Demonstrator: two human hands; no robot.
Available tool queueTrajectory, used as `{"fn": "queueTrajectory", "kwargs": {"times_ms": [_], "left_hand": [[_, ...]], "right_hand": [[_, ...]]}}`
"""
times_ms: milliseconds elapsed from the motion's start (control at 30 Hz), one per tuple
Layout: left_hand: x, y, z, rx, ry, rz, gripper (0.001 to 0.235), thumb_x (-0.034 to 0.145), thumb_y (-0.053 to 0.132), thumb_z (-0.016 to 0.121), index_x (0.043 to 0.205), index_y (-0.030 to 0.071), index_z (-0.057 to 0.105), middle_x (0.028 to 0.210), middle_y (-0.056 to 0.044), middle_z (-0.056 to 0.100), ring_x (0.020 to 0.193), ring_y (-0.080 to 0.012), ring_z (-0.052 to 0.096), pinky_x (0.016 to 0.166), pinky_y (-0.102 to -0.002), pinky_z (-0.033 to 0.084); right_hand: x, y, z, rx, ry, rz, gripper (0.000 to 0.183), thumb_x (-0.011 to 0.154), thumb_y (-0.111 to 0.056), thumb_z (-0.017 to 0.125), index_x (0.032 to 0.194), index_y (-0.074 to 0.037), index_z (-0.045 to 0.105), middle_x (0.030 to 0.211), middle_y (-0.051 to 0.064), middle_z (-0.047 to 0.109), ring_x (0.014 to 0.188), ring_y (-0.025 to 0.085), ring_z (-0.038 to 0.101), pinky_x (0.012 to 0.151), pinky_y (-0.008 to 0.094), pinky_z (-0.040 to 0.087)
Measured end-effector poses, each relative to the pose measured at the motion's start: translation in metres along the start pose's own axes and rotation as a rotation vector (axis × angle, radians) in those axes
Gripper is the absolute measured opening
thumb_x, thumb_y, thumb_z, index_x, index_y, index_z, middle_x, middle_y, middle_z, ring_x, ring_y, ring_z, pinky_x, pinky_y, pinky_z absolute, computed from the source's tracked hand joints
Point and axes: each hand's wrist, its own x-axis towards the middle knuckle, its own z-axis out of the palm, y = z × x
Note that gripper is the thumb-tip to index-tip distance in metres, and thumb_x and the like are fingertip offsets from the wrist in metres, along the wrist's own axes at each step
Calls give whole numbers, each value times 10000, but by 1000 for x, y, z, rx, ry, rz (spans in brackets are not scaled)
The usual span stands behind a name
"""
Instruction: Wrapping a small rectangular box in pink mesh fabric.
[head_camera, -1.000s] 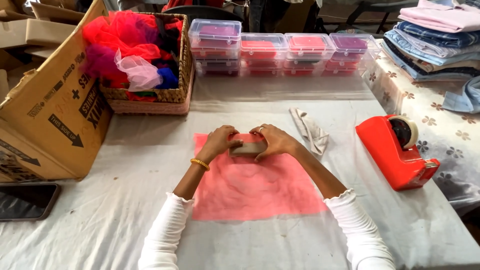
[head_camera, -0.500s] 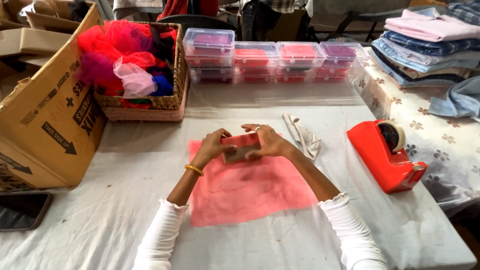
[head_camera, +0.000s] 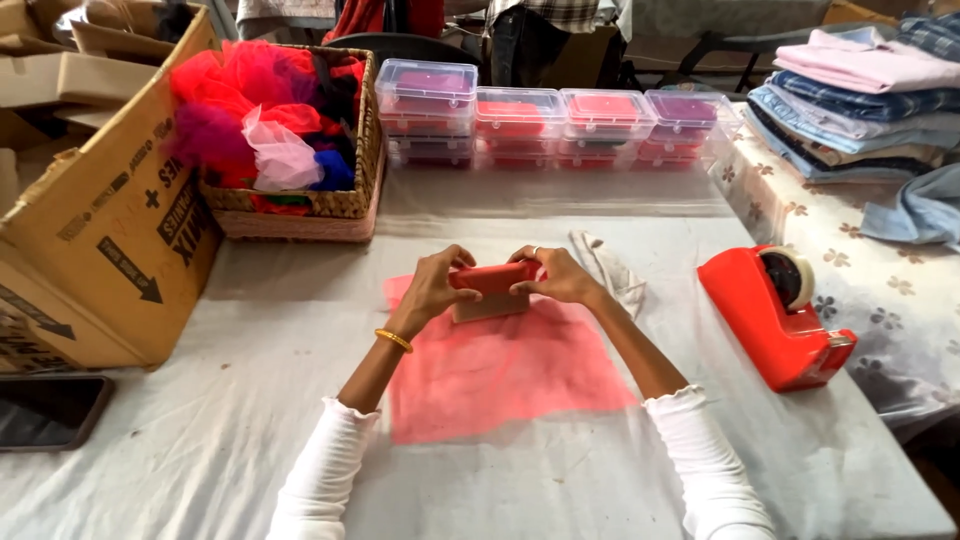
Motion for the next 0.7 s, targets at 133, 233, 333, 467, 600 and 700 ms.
{"fn": "queueTrajectory", "kwargs": {"times_ms": [133,233,333,467,600,700], "left_hand": [[-7,26,-6,183,57,32,566,622,231,947,1073,104,630,1038,-75,736,1004,-251,683,994,-531,399],[-7,23,-2,272,142,134,549,652,237,928,1099,150,621,1040,-43,715,1039,-273,653,1008,-552,383],[-9,23,-4,394,236,261,546,646,245,943,1076,150,620,996,-20,723,1005,-281,676,1015,-616,346],[-14,36,-15,286,153,161,576,694,251,901,1159,136,581,1047,-57,691,968,-271,689,826,-413,557],[-29,36,-29,348,17,-69,525,711,277,909,1145,177,630,1056,-27,753,925,-236,729,798,-414,565],[-46,49,-36,443,62,-91,548,719,192,887,1189,125,613,1073,-84,726,936,-286,701,787,-435,556]], "right_hand": [[1,-3,4,2,75,4,566,731,-404,856,1184,-103,700,1028,105,774,874,215,748,762,357,598],[0,-8,2,-95,151,-13,506,727,-334,873,1158,-119,720,983,108,791,813,225,722,770,365,559],[-2,-19,-1,-102,127,116,518,709,-322,873,1164,-133,711,1020,83,775,711,262,689,729,385,549],[-7,-11,-2,-99,168,-50,491,738,-286,872,1165,-108,706,985,108,763,835,283,699,804,394,552],[-21,-24,4,-63,267,-207,455,727,-256,877,1113,-100,694,1033,103,761,976,279,732,866,391,556],[-24,-31,7,-103,245,15,479,728,-282,887,1135,-130,684,1024,93,759,915,298,724,831,404,555]]}}
